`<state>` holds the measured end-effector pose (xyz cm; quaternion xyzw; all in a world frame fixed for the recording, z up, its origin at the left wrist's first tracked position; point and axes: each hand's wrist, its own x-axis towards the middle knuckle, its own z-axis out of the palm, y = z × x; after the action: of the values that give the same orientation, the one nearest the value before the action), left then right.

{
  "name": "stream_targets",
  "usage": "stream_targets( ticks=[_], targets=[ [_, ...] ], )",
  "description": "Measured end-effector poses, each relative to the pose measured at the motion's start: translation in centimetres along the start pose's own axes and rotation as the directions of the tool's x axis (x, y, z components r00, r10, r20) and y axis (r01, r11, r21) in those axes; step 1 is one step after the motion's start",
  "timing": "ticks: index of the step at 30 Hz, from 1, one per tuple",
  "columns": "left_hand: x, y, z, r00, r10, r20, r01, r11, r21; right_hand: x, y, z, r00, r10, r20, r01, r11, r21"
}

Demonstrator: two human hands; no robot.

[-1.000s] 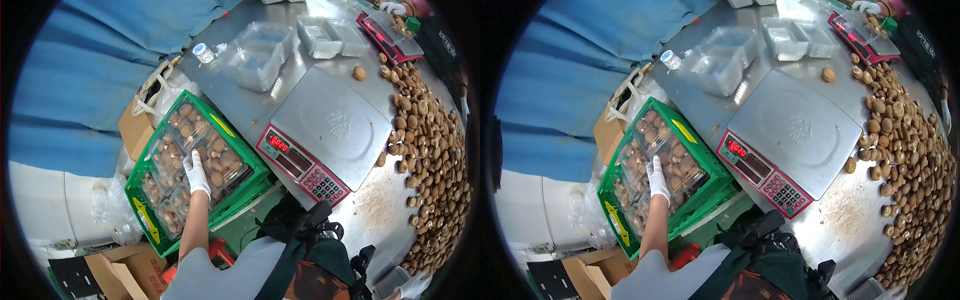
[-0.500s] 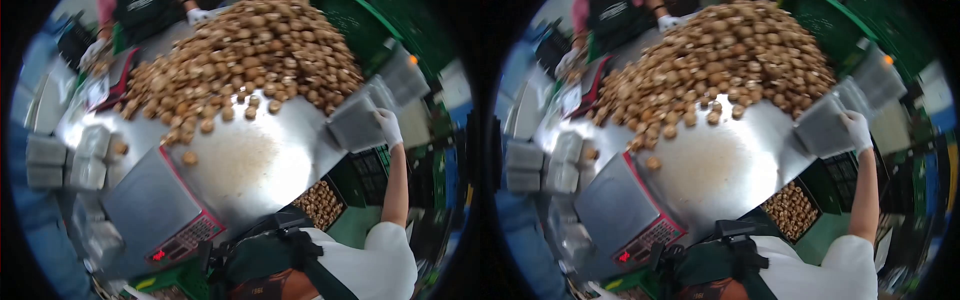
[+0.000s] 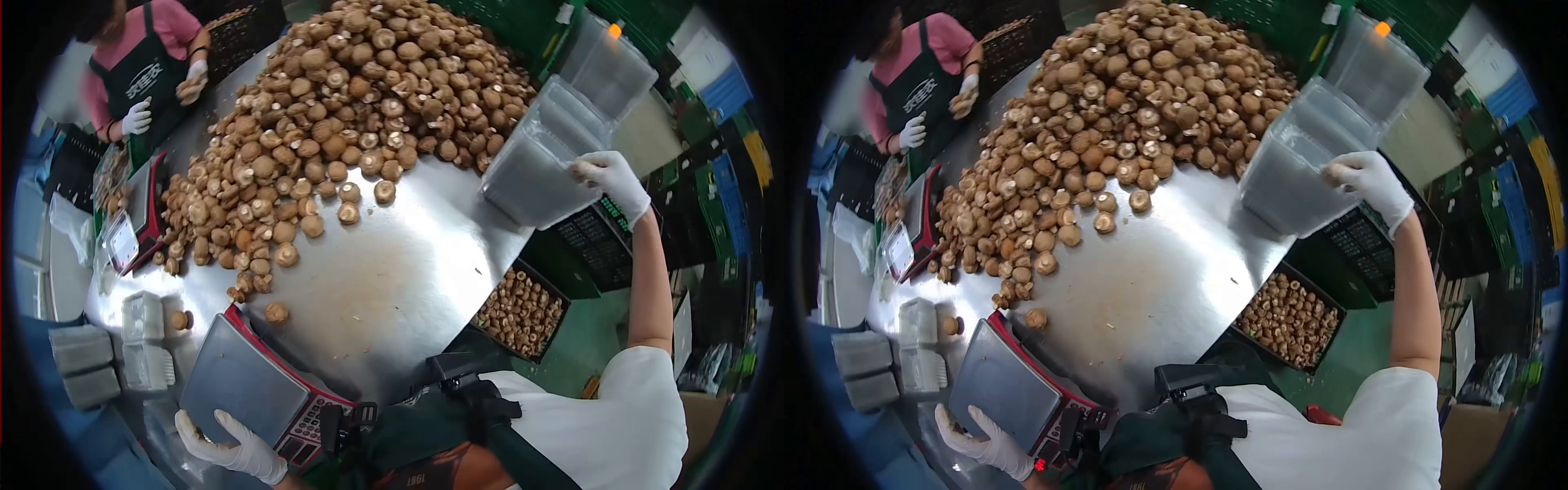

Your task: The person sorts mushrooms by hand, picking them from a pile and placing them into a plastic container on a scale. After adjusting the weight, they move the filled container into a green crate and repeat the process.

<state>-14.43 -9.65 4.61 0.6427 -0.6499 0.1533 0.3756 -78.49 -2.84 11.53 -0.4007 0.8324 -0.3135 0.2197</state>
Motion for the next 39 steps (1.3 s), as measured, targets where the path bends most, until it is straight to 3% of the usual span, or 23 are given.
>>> stream_targets(
  ticks=[3,5,8,11,12,15,16,17,18,19,20,22,23,25,27,28,29,30,31,33,35,39],
  targets=[
    [0.5,1.8,1.9,0.997,-0.002,0.081,0.005,1.000,-0.031,-0.5,0.1,1.2,0.983,-0.164,-0.081,0.137,0.955,-0.264],
    [0.9,2.7,2.8,0.996,0.030,0.083,-0.020,0.992,-0.122,0.0,0.7,1.2,0.998,-0.030,-0.056,0.022,0.992,-0.124],
    [1.4,4.8,3.6,0.992,0.082,0.101,-0.066,0.985,-0.157,0.5,0.7,1.2,0.999,0.007,-0.036,-0.011,0.994,-0.111],
    [1.3,6.5,4.2,0.987,0.094,0.132,-0.061,0.969,-0.240,1.3,2.3,1.8,0.972,-0.199,-0.128,0.150,0.936,-0.319],
    [1.2,6.8,4.5,0.984,0.113,0.137,-0.077,0.966,-0.249,1.2,1.8,2.6,0.960,-0.199,-0.197,0.124,0.932,-0.339],
    [0.6,7.2,5.2,0.977,0.129,0.171,-0.075,0.954,-0.291,2.4,4.4,2.5,0.927,-0.134,-0.349,0.045,0.966,-0.253],
    [0.2,7.3,5.3,0.975,0.106,0.197,-0.040,0.950,-0.311,2.6,4.6,1.8,0.911,0.011,-0.412,0.024,0.996,0.080],
    [-0.2,7.3,5.2,0.972,0.077,0.223,-0.002,0.949,-0.316,2.8,4.9,0.2,0.893,-0.030,-0.449,0.156,0.957,0.246],
    [-0.5,7.6,5.5,0.969,0.057,0.241,0.030,0.940,-0.341,3.0,3.8,-0.1,0.778,0.010,-0.628,0.259,0.906,0.335],
    [-0.8,7.9,5.9,0.963,0.063,0.261,0.045,0.922,-0.385,3.4,4.3,-1.5,0.709,-0.128,-0.693,0.336,0.926,0.173],
    [-0.9,8.3,6.2,0.940,0.072,0.332,0.082,0.900,-0.429,2.8,0.9,-0.3,0.632,-0.139,-0.762,0.442,0.873,0.207],
    [-2.4,8.7,8.0,0.897,0.120,0.425,0.141,0.834,-0.534,1.7,-5.0,3.2,0.679,-0.264,-0.685,0.509,0.842,0.180],
    [-2.9,9.4,8.8,0.871,0.218,0.439,0.043,0.858,-0.512,0.7,-8.9,6.7,0.693,-0.350,-0.630,0.539,0.832,0.131],
    [-5.2,9.6,11.3,0.817,0.312,0.484,0.072,0.779,-0.623,-0.3,-13.6,13.9,0.531,-0.723,-0.443,0.775,0.625,-0.092],
    [-7.5,10.6,12.8,0.719,0.300,0.626,0.155,0.809,-0.566,-1.4,-16.9,19.6,0.352,-0.929,-0.117,0.932,0.359,-0.051],
    [-8.4,10.9,13.4,0.741,0.281,0.610,0.144,0.821,-0.553,-3.0,-19.3,22.6,0.231,-0.973,0.028,0.969,0.227,-0.093],
    [-9.7,11.0,14.2,0.760,0.235,0.606,0.151,0.843,-0.516,-4.2,-20.7,26.6,0.081,-0.990,0.113,0.996,0.083,0.019],
    [-10.9,11.9,14.9,0.767,0.317,0.558,-0.288,0.947,-0.143,-6.2,-22.7,29.0,0.004,-0.973,0.232,0.961,0.068,0.267],
    [-10.7,11.4,14.8,0.749,0.281,0.600,-0.188,0.958,-0.215,-8.7,-24.2,31.0,-0.074,-0.915,0.398,0.970,0.027,0.242],
    [-10.3,10.4,14.6,0.704,0.207,0.679,0.034,0.946,-0.323,-12.7,-24.1,35.9,-0.270,-0.901,0.340,0.952,-0.196,0.235],
    [-12.6,10.1,16.8,0.776,0.036,0.630,0.192,0.937,-0.290,-14.9,-23.4,40.0,-0.471,-0.831,0.297,0.866,-0.371,0.336],
    [-10.9,10.2,16.4,0.826,-0.148,0.544,0.283,0.943,-0.174,-15.7,-22.6,42.6,-0.528,-0.838,0.137,0.779,-0.414,0.471]
  ],
)
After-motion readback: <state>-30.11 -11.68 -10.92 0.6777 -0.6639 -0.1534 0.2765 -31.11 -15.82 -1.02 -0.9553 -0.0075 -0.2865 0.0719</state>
